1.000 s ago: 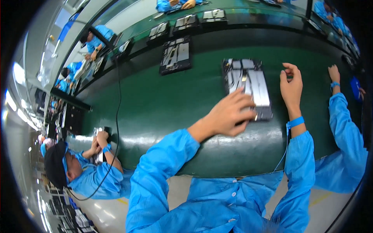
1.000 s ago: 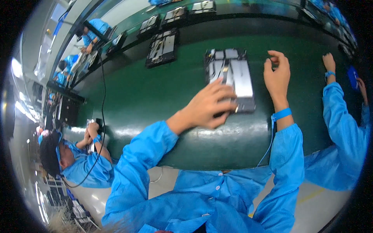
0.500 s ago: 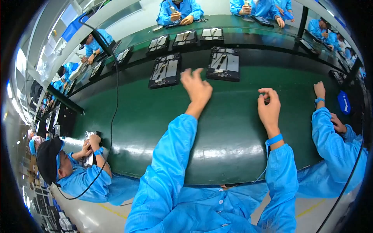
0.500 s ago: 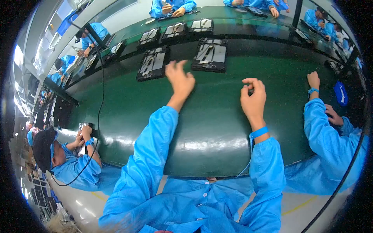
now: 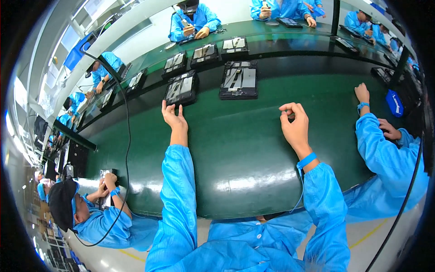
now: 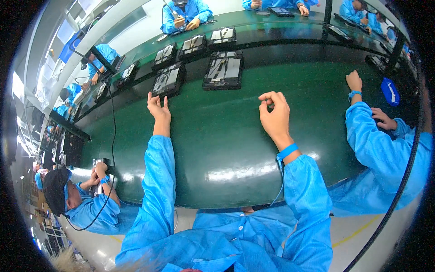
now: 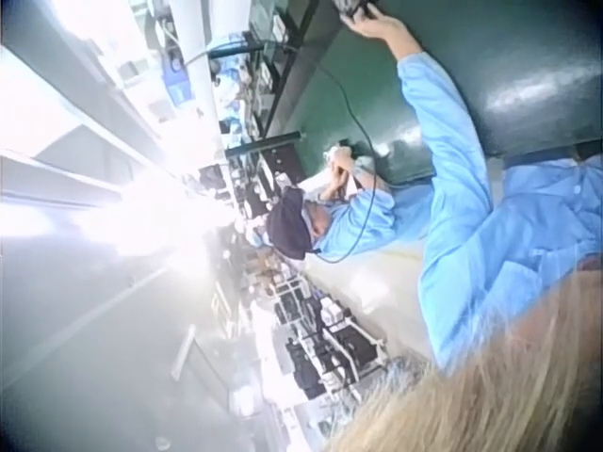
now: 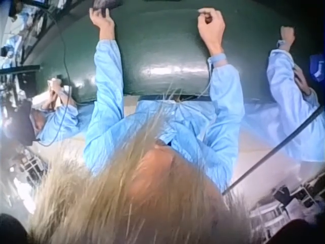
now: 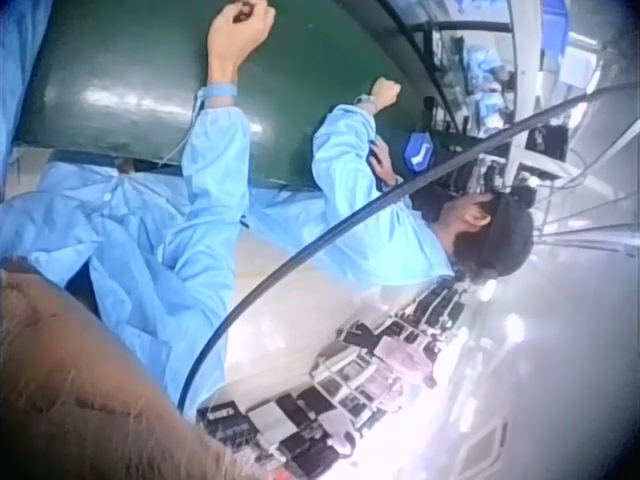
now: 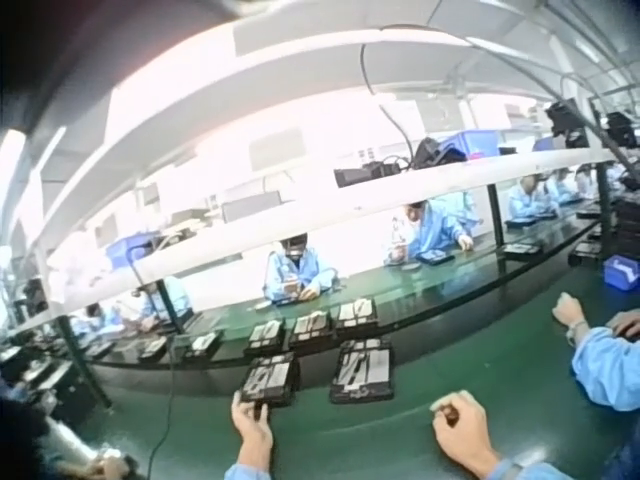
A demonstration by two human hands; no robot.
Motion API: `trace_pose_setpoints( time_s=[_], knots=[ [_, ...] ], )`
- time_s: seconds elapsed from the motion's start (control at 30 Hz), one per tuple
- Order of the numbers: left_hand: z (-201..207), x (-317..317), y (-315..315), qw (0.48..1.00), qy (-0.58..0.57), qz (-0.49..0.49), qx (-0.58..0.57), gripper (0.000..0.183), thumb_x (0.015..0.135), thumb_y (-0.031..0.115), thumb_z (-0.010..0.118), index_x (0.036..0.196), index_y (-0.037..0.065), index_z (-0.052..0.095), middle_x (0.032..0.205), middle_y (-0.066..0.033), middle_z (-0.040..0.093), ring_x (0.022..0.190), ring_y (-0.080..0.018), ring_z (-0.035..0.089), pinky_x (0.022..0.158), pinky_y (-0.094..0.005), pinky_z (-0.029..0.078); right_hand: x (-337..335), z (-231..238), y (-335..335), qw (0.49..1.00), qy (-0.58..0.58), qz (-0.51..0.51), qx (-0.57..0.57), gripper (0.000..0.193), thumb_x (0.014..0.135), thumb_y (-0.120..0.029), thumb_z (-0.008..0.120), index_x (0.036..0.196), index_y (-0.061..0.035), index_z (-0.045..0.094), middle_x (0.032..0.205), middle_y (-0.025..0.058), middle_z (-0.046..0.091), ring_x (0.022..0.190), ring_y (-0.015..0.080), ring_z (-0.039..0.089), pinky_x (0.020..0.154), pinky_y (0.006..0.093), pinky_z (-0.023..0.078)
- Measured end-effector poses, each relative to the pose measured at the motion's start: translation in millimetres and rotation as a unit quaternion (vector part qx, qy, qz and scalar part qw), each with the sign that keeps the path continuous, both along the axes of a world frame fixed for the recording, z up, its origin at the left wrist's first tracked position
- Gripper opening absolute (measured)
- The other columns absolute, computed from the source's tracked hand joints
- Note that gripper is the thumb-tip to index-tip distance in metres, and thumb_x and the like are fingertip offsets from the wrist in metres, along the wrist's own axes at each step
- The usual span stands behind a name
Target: The person connects ribbon cables and presses adhesive tape onto electronic tablet components by hand, taking each device from the conveyor belt and sliding it forward along the line.
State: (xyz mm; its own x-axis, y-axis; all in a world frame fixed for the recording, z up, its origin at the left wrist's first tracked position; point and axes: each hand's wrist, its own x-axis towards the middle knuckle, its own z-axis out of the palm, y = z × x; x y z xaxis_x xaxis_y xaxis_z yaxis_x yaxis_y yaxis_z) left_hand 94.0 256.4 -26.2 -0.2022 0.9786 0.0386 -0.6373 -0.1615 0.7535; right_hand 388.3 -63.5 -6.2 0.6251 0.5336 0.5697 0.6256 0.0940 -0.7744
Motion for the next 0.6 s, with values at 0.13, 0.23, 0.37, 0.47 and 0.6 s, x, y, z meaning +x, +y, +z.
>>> trace_pose_setpoints(
  time_s=[0.13, 0.23, 0.37, 0.47, 0.6],
  knots=[
    [-11, -31, 14, 0.982, 0.021, -0.186, 0.002, 0.057, 0.099, 0.011, 0.059, 0.155, 0.011, 0.065, 0.115, -0.0062, 0.065, 0.094, -0.0177, 0.059, 0.103, -0.0448, 0.058, -5, -3, 6, 1.000, -0.003, 0.021, -0.005, 0.008, 0.091, 0.000, 0.070, 0.094, -0.0059, 0.076, 0.091, 0.0077, 0.064, 0.086, 0.0222, 0.065, 0.075, 0.0367, 0.053],
    [-15, -23, 10, 0.980, 0.119, -0.149, 0.050, 0.042, 0.106, 0.013, 0.059, 0.146, 0.006, 0.070, 0.115, -0.0088, 0.068, 0.081, -0.0155, 0.061, 0.089, -0.0417, 0.064, -1, -6, 3, 1.000, -0.011, 0.017, -0.010, 0.008, 0.090, 0.000, 0.070, 0.092, -0.0061, 0.076, 0.090, 0.0081, 0.065, 0.087, 0.0233, 0.066, 0.076, 0.0383, 0.054],
    [-18, -24, -18, 0.973, 0.220, -0.014, 0.064, 0.025, 0.109, 0.009, 0.064, 0.131, 0.001, 0.075, 0.124, -0.0114, 0.073, 0.076, -0.0174, 0.069, 0.075, -0.0367, 0.068, 2, -15, 7, 1.000, -0.002, 0.006, -0.013, 0.009, 0.089, -0.001, 0.070, 0.091, -0.0064, 0.076, 0.088, 0.0085, 0.065, 0.086, 0.0238, 0.066, 0.076, 0.0380, 0.055],
    [-6, -54, -73, 0.953, 0.287, -0.001, 0.098, 0.019, 0.108, 0.004, 0.067, 0.124, -0.002, 0.074, 0.128, -0.0125, 0.073, 0.088, -0.0222, 0.076, 0.078, -0.0350, 0.071, 0, -18, 9, 1.000, -0.003, 0.008, -0.006, 0.008, 0.088, -0.001, 0.071, 0.090, -0.0064, 0.076, 0.088, 0.0077, 0.066, 0.085, 0.0236, 0.066, 0.074, 0.0376, 0.055],
    [33, -96, -172, 0.923, 0.381, -0.046, 0.021, 0.013, 0.104, 0.005, 0.068, 0.111, 0.004, 0.079, 0.091, -0.0015, 0.074, 0.055, -0.0051, 0.051, 0.050, -0.0235, 0.038, 4, -9, -1, 1.000, -0.005, 0.002, 0.003, 0.008, 0.088, 0.000, 0.072, 0.091, -0.0065, 0.076, 0.088, 0.0074, 0.067, 0.087, 0.0242, 0.066, 0.079, 0.0388, 0.055]
  ],
)
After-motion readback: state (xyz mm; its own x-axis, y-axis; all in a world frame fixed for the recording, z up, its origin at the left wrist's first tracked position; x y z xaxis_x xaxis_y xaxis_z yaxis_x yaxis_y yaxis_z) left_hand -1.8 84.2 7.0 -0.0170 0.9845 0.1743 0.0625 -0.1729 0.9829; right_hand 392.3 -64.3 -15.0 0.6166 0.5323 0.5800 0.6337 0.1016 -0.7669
